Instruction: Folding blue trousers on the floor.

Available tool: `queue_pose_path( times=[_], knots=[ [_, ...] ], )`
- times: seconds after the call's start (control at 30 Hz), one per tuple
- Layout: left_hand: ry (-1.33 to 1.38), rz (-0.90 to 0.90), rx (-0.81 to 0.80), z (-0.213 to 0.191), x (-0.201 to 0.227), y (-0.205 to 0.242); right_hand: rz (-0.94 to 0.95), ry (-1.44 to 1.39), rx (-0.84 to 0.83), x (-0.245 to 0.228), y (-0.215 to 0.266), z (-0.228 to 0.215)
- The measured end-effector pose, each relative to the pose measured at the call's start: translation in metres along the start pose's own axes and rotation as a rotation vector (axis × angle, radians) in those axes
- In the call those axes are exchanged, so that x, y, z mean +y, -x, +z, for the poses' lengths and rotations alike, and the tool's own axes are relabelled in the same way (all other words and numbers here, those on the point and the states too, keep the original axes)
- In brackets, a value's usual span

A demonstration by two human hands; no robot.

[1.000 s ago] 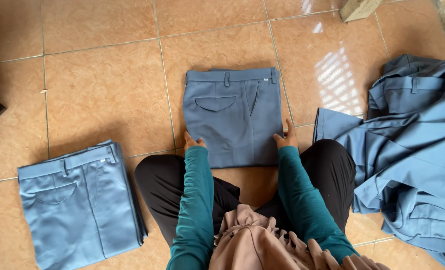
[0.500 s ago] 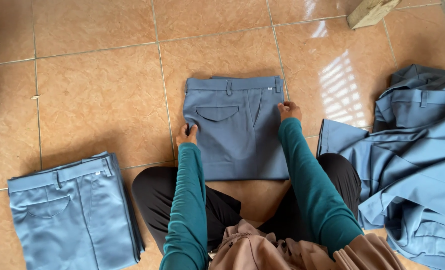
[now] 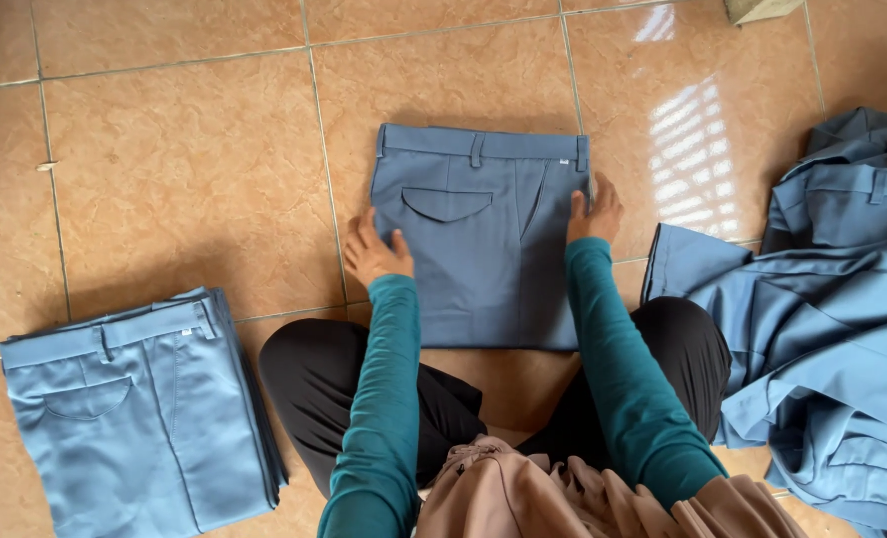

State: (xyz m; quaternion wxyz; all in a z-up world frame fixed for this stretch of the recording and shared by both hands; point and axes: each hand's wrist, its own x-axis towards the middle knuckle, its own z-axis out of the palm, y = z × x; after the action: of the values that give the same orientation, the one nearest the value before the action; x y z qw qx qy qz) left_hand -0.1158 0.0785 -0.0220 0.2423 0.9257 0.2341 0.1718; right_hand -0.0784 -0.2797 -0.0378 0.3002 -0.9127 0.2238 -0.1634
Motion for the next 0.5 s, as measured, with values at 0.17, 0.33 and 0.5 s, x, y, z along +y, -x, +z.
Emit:
queue_pose_path(
  times=[0.17,0.33,0.5],
  knots=[
    [-0.029,0.614,-0.068,-0.008,0.072,0.054,-0.215,0.255,-0.094,-0.065,0.06,-0.004],
    [-0.215,0.751,-0.724,0.005,0.091,0.076,-0.172,0.383,-0.319,-0.06,0.076,0.009],
    [-0.292,0.652,-0.574,0.026,0.065,0.045,-0.143,0.407,-0.374,-0.066,0.076,0.004]
  ],
)
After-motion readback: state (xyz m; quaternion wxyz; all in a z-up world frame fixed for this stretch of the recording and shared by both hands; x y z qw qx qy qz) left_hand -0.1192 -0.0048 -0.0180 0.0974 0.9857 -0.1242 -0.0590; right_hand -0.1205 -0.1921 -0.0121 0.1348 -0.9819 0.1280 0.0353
